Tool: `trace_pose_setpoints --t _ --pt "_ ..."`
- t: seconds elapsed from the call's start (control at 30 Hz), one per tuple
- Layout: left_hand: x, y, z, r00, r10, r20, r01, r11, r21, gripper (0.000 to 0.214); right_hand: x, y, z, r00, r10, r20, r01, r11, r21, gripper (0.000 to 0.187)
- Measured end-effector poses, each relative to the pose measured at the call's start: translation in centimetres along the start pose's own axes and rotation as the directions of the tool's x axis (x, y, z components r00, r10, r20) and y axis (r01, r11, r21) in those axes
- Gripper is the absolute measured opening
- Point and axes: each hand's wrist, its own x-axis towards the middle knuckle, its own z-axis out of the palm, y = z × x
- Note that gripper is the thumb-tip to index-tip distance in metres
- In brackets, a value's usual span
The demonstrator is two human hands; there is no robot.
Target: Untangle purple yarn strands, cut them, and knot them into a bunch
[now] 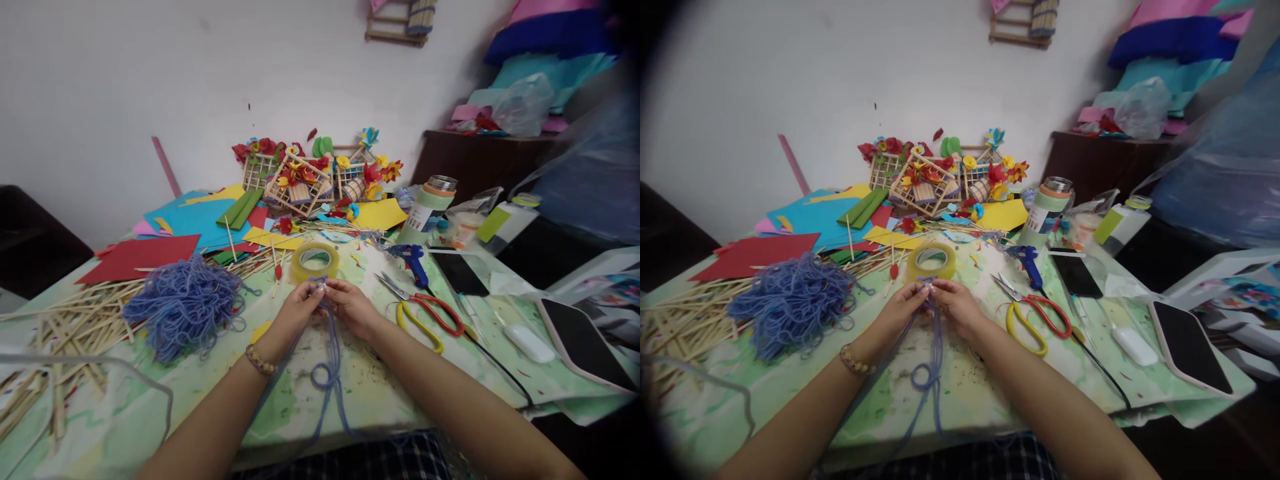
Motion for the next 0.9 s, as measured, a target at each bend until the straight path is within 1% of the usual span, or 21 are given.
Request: trace_pose_setpoints --t 0.1,0.2,0.27,0.3,0.37,0.43,0.47,0.53,0.57,0.6,0.67,0.7,0.73,0.8,0.9 --pt "0.0 0.0 0.0 1.000 0.014 -0.015 -0.014 1.000 -0.001 0.039 0.0 -0.2 -0.5 0.999 -0.038 -0.024 0.036 0.994 -0.104 0.037" --pt "0.2 -0.5 -0.1 0.999 0.008 -0.035 -0.006 0.999 0.048 0.035 0.4 -0.3 -1.5 0.990 -0.100 -0.098 0.069 0.958 -0.278 0.032" --pt "0.3 -1.0 -0.2 0.999 -0.012 -0.033 0.016 0.992 0.123 0.033 0.8 -0.3 -2.3 0.972 -0.179 -0.154 0.100 0.901 -0.421 0.036" --pt "0.3 -1.2 -0.3 0.999 -0.026 -0.024 0.030 0.984 0.174 0.031 1.1 -0.4 -2.6 0.956 -0.237 -0.171 0.125 0.860 -0.494 0.036" --pt "0.3 -1.6 -0.4 0.999 -0.049 -0.008 0.049 0.954 0.295 0.028 1.6 -0.7 -3.2 0.917 -0.365 -0.161 0.191 0.756 -0.626 0.029" --pt "0.1 -1.8 -0.5 0.999 -0.045 -0.003 0.042 0.906 0.422 0.024 2.3 -1.1 -3.4 0.887 -0.453 -0.086 0.256 0.639 -0.726 0.020" --pt "0.0 -1.7 -0.4 0.999 -0.033 -0.001 0.029 0.876 0.481 0.023 2.6 -1.3 -3.4 0.879 -0.476 -0.038 0.283 0.583 -0.761 0.021" --pt "-0.1 -1.7 -0.4 1.000 0.002 0.008 -0.006 0.814 0.581 0.022 3.3 -1.9 -3.4 0.868 -0.492 0.058 0.329 0.484 -0.811 0.033" --pt "-0.1 -1.6 -0.3 1.000 0.019 0.017 -0.025 0.784 0.621 0.023 3.6 -2.2 -3.4 0.868 -0.481 0.125 0.344 0.399 -0.850 0.040" --pt "-0.2 -1.6 -0.2 0.999 0.037 0.025 -0.044 0.753 0.656 0.024 4.0 -2.4 -3.3 0.871 -0.448 0.203 0.357 0.291 -0.888 0.046" --pt "-0.3 -1.6 -0.1 0.996 0.080 0.036 -0.082 0.693 0.717 0.022 4.7 -2.9 -3.4 0.880 -0.330 0.342 0.384 0.069 -0.921 0.051" --pt "-0.3 -1.6 -0.1 0.994 0.104 0.040 -0.099 0.661 0.744 0.021 5.1 -3.1 -3.4 0.881 -0.271 0.387 0.398 -0.014 -0.917 0.050" --pt "-0.4 -1.6 0.0 0.991 0.129 0.043 -0.116 0.628 0.769 0.019 5.4 -3.2 -3.4 0.881 -0.235 0.411 0.409 -0.059 -0.910 0.048" --pt "-0.7 -1.6 0.1 0.984 0.172 0.052 -0.142 0.566 0.812 0.015 6.0 -3.2 -3.5 0.877 -0.243 0.414 0.414 -0.057 -0.909 0.039" --pt "-0.9 -1.7 0.2 0.974 0.215 0.073 -0.172 0.487 0.856 0.019 6.5 -2.5 -3.5 0.870 -0.302 0.390 0.393 -0.056 -0.918 0.026"
